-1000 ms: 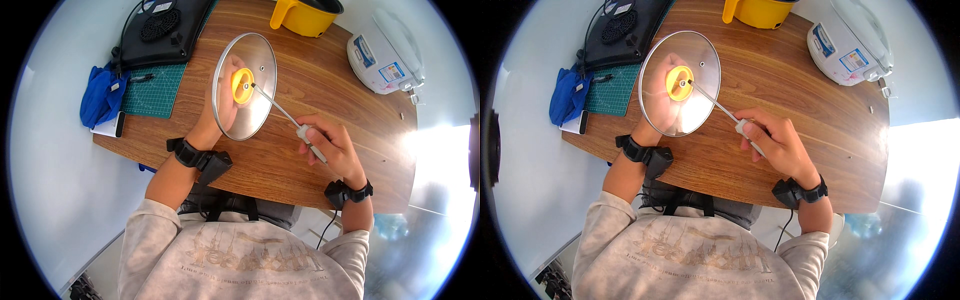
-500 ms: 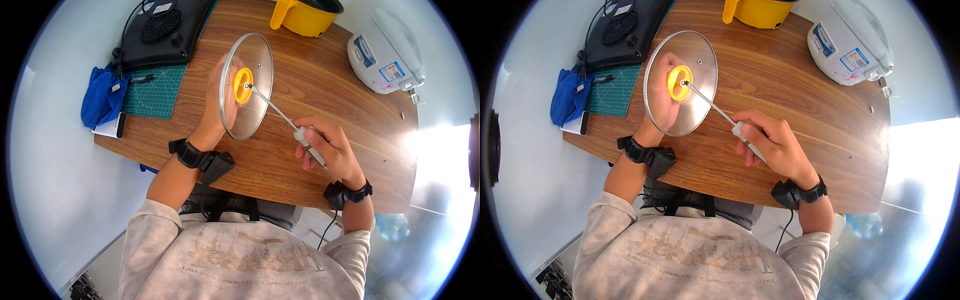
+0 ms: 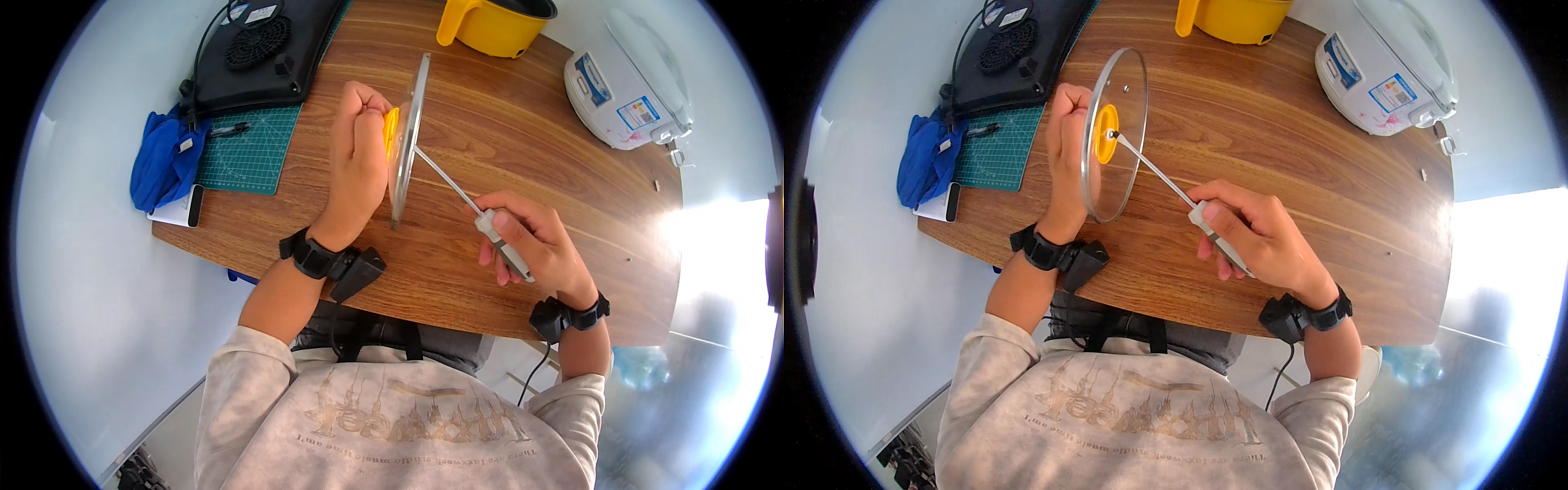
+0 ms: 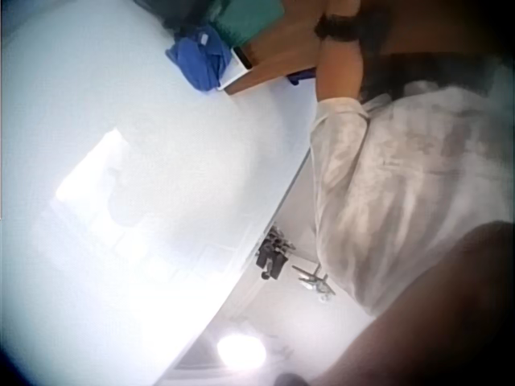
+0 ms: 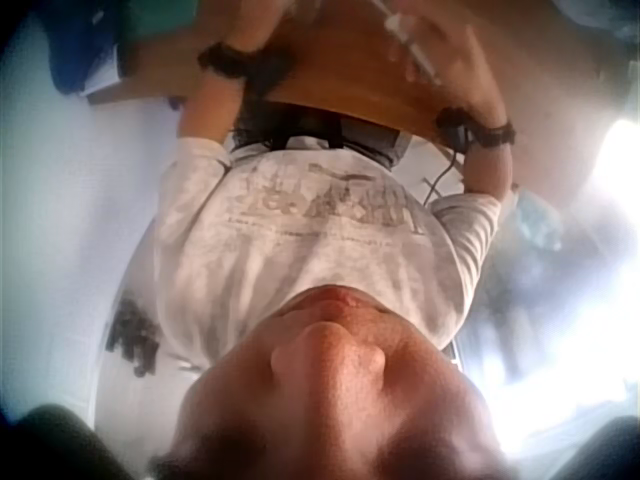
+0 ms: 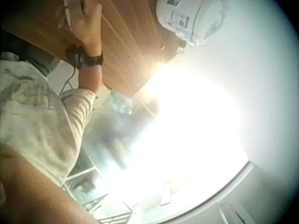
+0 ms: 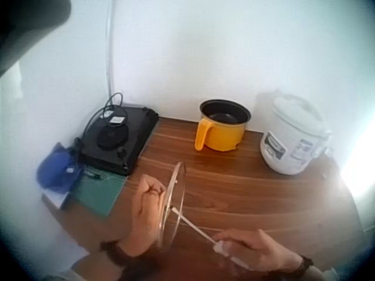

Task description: The person uses a screwdriver to remove screws from a white rice cooker and a yellow pot lid. They unscrew fasteners on the cooker body, then on the lid, and finally on the pot base, placing removed parts and screws on the table.

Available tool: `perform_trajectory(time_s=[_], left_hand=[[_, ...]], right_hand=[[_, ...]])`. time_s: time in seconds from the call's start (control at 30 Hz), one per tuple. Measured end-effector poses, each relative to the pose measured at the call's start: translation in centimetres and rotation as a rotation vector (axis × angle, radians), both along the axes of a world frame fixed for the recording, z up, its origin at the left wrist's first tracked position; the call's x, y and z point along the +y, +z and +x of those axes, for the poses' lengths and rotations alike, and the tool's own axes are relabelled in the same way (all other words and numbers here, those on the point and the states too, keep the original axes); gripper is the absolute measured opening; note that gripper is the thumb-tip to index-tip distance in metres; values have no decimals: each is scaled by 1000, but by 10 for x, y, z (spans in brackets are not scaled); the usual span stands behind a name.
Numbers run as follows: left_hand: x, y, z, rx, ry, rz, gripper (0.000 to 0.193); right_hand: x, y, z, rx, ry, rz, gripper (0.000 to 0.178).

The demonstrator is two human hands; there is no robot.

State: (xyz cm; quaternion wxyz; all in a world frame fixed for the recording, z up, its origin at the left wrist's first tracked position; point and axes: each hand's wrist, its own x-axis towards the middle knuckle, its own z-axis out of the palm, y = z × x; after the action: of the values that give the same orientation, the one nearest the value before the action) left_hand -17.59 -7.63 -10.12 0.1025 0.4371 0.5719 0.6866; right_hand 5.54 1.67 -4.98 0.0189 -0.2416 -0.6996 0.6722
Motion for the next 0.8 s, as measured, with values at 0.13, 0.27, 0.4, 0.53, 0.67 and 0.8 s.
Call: perform_trajectory(time_s=[0.13,0.27,0.4,0.53,0.67,0.8], left_hand=[[-1,3,3,-13,-5,44,12],[2,-5,-2,178,58,84,12],[-1,-2,-1,-14,-38,-72,15],[-1,-7,-5,-201,-167,-103,18],[-1,-9,-9,-262,-230,-99,16],[0,-11,-9,-216,-256,-133,17]], right_hand=[[2,0,1,30,11,-28,32],[3,-2,3,29,-18,15,30],[4,-4,1,18,-48,292,26],[2,-7,2,126,-61,582,25],[3,-9,2,179,-64,878,28],[7,-8,4,146,-80,1270,41]])
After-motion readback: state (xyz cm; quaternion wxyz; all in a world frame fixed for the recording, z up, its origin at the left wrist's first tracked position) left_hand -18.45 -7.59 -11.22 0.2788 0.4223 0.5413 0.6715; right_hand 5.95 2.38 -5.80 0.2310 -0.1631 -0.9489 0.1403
